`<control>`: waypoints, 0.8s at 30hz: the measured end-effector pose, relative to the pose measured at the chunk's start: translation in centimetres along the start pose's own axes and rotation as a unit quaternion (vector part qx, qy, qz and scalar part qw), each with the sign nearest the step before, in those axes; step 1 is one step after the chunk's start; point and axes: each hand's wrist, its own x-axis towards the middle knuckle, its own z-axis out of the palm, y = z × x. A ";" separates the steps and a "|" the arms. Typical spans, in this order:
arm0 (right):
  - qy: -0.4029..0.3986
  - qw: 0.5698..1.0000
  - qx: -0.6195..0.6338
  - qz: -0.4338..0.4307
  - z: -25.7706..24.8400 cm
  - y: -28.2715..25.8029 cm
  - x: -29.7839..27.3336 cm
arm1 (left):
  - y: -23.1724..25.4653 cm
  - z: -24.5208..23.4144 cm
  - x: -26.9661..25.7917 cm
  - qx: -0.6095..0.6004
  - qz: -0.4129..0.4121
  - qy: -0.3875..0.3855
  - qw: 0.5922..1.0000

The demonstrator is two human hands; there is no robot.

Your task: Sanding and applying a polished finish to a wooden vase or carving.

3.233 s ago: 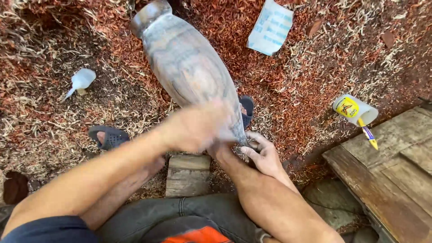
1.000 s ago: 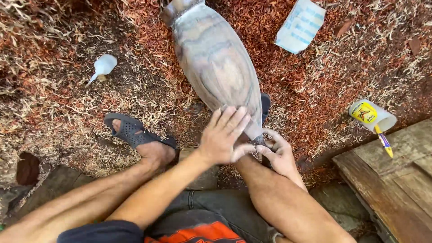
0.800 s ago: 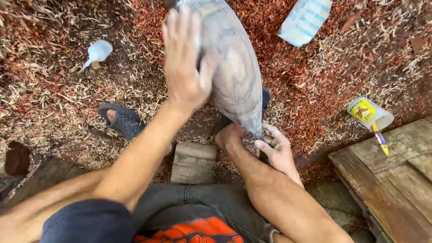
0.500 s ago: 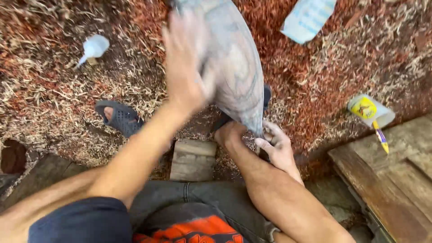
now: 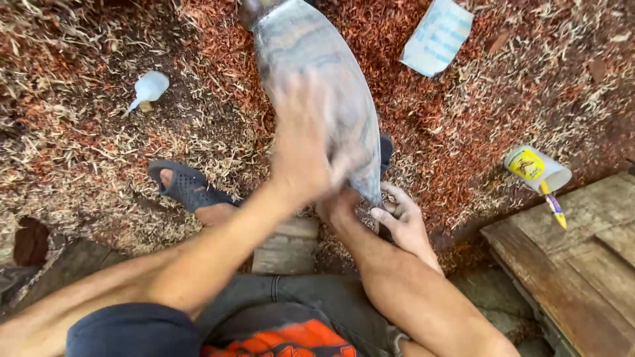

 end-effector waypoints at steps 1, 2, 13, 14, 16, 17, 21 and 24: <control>-0.005 1.000 0.007 0.008 0.1 0.3 -0.4 | 1.5 -0.2 -1.7 -0.031 0.011 -0.058 0.998; -0.009 1.000 0.014 0.016 0.3 0.6 -0.7 | 3.2 -0.4 -3.6 -0.063 0.022 -0.115 0.991; -0.011 0.999 0.027 0.031 -0.2 0.9 0.1 | 4.3 -0.7 -4.6 -0.097 0.033 -0.115 0.988; -0.021 0.999 0.022 0.009 -0.4 1.5 0.4 | 3.4 0.6 -5.7 -0.090 0.046 -0.127 0.987; -0.033 0.999 0.014 -0.006 -0.8 1.6 0.6 | 1.4 1.1 -4.2 -0.087 0.054 -0.140 0.985; -0.026 1.000 -0.003 -0.003 -0.5 1.2 0.2 | 0.3 0.0 -2.0 -0.055 0.036 -0.076 0.995; -0.025 0.999 0.022 -0.005 -0.5 1.7 0.1 | -4.4 -3.1 4.1 -0.005 -0.006 0.022 1.000; -0.022 0.999 0.042 0.005 0.0 0.9 -0.2 | -6.1 -4.0 4.5 -0.045 0.037 0.149 0.987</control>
